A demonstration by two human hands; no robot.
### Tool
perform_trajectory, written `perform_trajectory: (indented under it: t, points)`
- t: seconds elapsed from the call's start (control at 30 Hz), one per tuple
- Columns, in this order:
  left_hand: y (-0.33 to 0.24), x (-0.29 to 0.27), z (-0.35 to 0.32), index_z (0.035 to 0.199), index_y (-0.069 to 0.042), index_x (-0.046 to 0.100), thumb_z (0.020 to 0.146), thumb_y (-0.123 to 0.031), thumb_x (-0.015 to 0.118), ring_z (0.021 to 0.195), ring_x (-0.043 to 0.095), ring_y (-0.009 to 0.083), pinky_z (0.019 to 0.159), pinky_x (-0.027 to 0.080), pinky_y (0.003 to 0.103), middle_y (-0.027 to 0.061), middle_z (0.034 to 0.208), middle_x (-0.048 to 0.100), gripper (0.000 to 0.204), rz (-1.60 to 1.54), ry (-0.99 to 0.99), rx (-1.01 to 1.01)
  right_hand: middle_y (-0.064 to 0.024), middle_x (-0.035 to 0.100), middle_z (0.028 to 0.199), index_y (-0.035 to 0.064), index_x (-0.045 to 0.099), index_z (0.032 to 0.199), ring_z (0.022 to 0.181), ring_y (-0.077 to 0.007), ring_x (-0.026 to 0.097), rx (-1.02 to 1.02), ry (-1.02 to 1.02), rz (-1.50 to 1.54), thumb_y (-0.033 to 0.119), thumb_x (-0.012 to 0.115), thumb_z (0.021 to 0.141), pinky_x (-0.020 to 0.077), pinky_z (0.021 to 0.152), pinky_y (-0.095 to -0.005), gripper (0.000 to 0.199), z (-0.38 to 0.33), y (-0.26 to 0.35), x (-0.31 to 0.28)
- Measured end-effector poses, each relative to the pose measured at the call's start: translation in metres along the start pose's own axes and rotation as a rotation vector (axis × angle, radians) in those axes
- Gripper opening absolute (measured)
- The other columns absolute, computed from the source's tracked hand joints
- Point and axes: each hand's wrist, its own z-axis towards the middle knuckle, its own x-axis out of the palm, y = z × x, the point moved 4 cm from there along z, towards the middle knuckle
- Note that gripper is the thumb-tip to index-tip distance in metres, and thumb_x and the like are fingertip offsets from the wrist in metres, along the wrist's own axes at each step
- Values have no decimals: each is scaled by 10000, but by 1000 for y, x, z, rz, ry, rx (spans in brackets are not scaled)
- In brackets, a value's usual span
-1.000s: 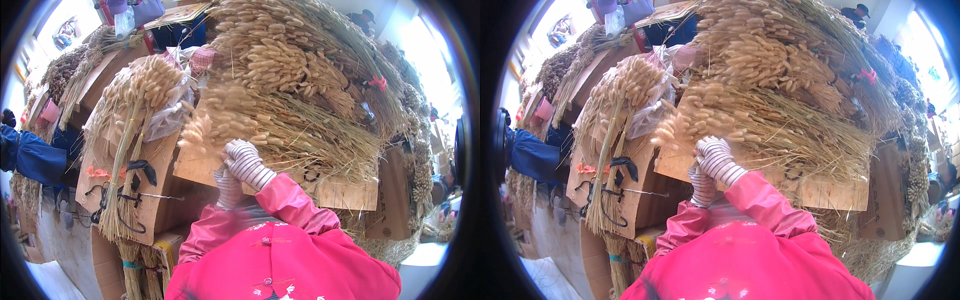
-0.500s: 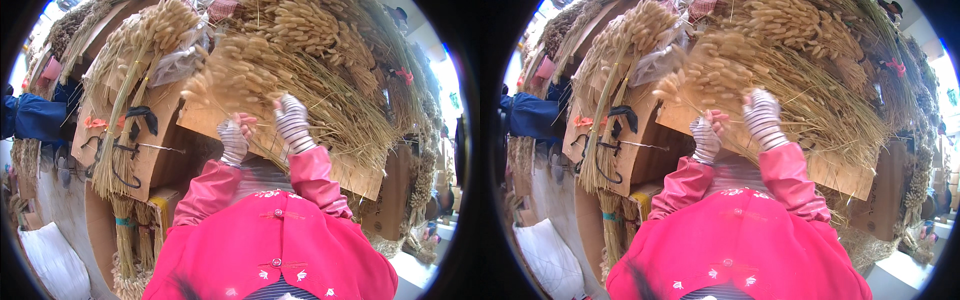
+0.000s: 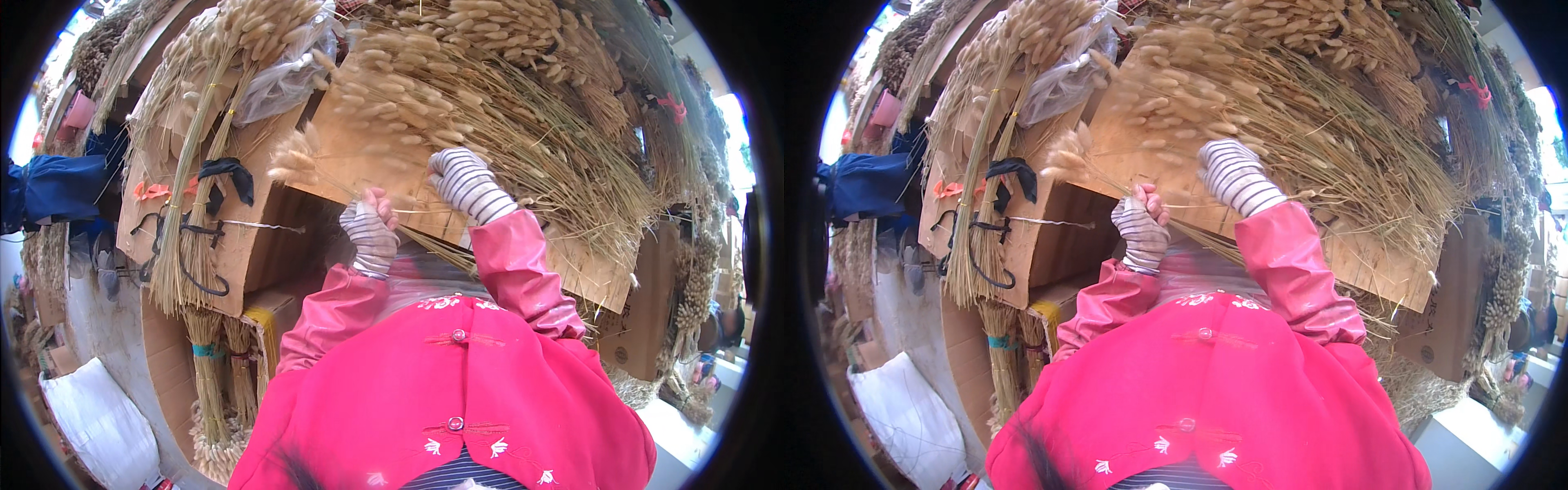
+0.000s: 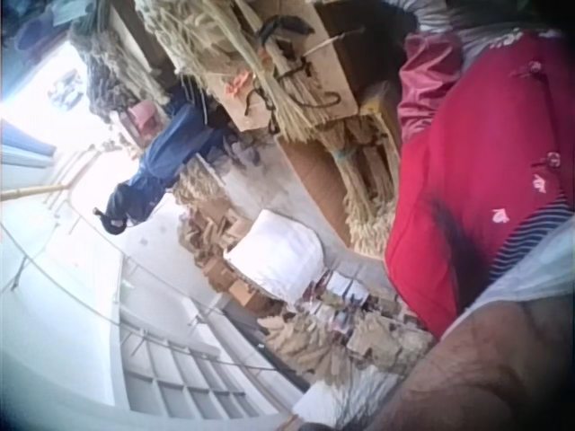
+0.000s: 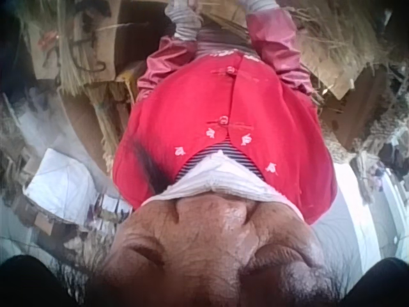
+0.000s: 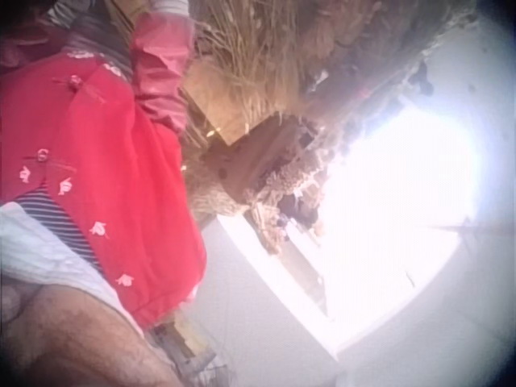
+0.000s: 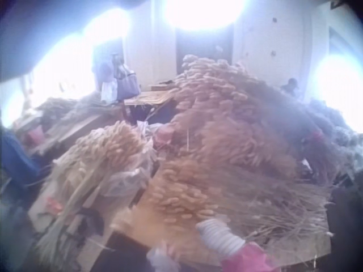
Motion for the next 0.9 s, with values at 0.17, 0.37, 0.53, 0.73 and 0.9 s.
perform_trajectory:
  t: [0.17,0.37,0.53,0.73,0.9]
  points:
    - [5,-9,-1,815,-26,460,870,-247,466,407,337,85,348,283,225,-9,531,387,228,60,-58,-27,-132,595,640,64,627,700,658,-296,589,-27,224,-143,187,600,670,468,593,-380,130,2,18,23]
    - [6,-15,-2,825,-16,466,866,-238,470,409,341,92,354,290,239,-3,532,394,225,60,-38,-40,-152,583,640,71,633,724,663,-308,583,-22,193,-162,241,617,694,464,607,-380,174,2,20,42]
    - [0,-3,-1,810,-14,473,856,-239,493,417,346,88,362,298,237,0,538,401,230,-11,87,-68,-175,598,718,30,631,759,722,-324,584,23,209,-5,271,606,725,470,645,-383,245,4,25,10]
    - [-17,21,-8,838,-29,498,840,-235,515,487,412,75,400,345,214,25,641,485,207,33,213,-24,-164,570,632,24,615,713,655,-318,577,-234,131,216,182,583,702,462,599,-374,161,2,65,-37]
    - [-28,45,0,946,-59,487,805,-194,544,661,481,110,550,411,247,7,784,515,204,690,410,581,-127,477,477,-2,508,613,420,-243,510,-449,-122,320,1,509,660,406,415,-315,47,1,89,-65]
